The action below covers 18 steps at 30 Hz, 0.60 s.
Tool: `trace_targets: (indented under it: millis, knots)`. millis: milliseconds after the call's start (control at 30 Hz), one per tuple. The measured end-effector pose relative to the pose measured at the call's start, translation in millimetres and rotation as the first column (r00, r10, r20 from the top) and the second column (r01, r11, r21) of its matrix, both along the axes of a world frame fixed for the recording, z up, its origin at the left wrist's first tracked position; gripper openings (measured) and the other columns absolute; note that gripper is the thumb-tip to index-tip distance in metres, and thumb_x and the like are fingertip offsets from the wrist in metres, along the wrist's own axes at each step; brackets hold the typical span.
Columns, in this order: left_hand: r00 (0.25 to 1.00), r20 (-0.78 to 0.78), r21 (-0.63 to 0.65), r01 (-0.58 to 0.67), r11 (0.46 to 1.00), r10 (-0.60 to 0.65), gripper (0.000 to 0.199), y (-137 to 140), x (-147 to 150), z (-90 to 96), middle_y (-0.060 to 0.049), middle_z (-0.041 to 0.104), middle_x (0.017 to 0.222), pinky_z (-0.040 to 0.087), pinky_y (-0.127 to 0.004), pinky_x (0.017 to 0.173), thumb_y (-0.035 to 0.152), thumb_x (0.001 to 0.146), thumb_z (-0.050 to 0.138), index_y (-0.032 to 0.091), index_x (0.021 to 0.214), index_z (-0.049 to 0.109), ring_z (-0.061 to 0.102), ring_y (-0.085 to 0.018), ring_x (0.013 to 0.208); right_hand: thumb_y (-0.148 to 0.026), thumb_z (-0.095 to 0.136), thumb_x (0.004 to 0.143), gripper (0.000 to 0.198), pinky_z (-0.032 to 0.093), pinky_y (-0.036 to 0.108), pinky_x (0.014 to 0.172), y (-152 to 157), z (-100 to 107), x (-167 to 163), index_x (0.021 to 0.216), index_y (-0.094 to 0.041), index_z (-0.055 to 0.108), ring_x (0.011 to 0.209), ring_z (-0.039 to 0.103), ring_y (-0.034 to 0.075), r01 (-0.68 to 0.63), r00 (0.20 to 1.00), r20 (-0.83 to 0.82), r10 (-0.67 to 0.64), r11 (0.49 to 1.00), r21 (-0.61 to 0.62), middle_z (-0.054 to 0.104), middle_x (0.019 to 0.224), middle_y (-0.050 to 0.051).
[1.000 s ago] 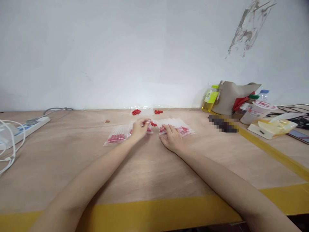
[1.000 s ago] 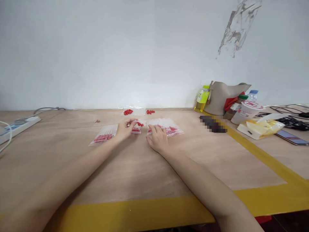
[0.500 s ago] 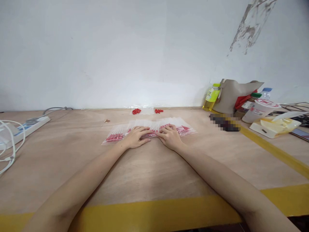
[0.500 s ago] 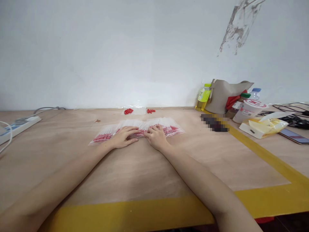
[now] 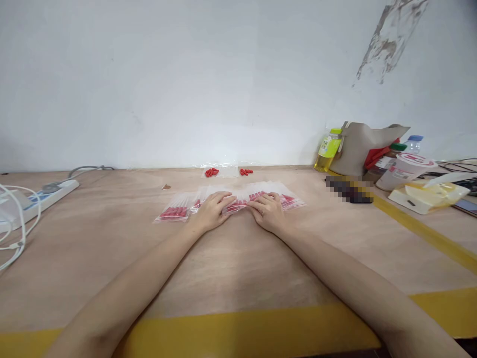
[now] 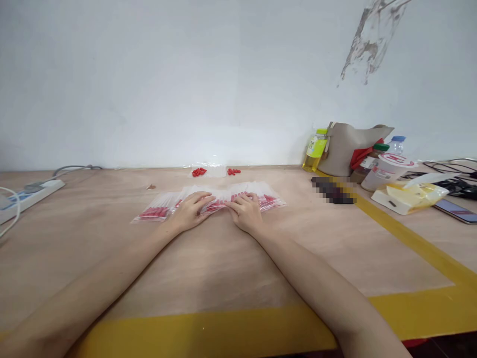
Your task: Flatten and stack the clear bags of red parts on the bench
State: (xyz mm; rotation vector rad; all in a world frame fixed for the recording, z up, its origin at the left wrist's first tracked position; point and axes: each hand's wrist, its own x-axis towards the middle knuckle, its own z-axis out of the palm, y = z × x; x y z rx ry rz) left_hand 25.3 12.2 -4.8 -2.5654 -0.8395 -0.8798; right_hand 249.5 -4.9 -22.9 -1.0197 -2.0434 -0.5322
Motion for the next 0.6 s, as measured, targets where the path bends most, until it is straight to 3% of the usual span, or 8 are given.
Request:
trace_targets:
  millis: [133,300,367,467,600]
  knots:
    - [0.995,0.033,0.038,0.089,0.995,-0.090,0.022,0,17,-5.7,-0.007,0.062,0.102,0.049,-0.033,0.080,0.024,0.087,0.049,0.019,0.106,0.059,0.058,-0.018,0.093,-0.027,0.049,0.086,0.017,0.025,0.033,0.085,-5,4,6,0.086,-0.023,0.065,0.076,0.053,0.013,-0.019,1.000,-0.007,0.019,0.999,0.045,0.065,0.076,0.001]
    - [0.973,0.034,0.081,0.225,0.971,-0.228,0.021,0,24,-7.2,-0.006,0.065,0.098,0.050,-0.031,0.078,0.020,0.089,0.046,0.017,0.106,0.059,0.060,-0.016,0.088,-0.037,0.057,0.079,0.020,0.026,0.035,0.085,-6,6,14,0.090,-0.022,0.064,0.080,0.052,0.014,-0.068,0.996,0.070,0.062,0.994,0.085,0.062,0.085,0.002]
    - [0.966,0.002,0.067,0.259,0.963,-0.260,0.021,0,23,-4.8,-0.007,0.065,0.095,0.050,-0.030,0.076,0.023,0.090,0.046,0.016,0.104,0.060,0.060,-0.016,0.087,-0.033,0.057,0.078,0.017,0.026,0.035,0.085,-5,7,12,0.090,-0.023,0.064,0.080,0.052,0.014,-0.077,0.991,0.119,0.066,0.992,0.097,0.062,0.087,0.002]
    - [0.965,-0.070,0.035,0.255,0.966,-0.252,0.022,1,18,-1.5,-0.007,0.066,0.090,0.050,-0.030,0.075,0.027,0.090,0.046,0.017,0.100,0.063,0.060,-0.016,0.084,-0.021,0.053,0.080,0.013,0.025,0.034,0.086,-3,7,9,0.085,-0.023,0.064,0.078,0.051,0.013,-0.096,0.977,0.198,0.075,0.991,0.095,0.062,0.079,0.000]
    - [0.972,-0.103,0.016,0.212,0.977,-0.209,0.024,4,6,-1.7,-0.007,0.066,0.095,0.051,-0.030,0.077,0.025,0.092,0.042,0.018,0.101,0.063,0.061,-0.016,0.087,-0.018,0.047,0.085,0.020,0.024,0.035,0.089,-1,6,11,0.075,-0.023,0.064,0.072,0.051,0.011,-0.087,0.960,0.274,0.064,0.994,0.073,0.063,0.070,-0.001]
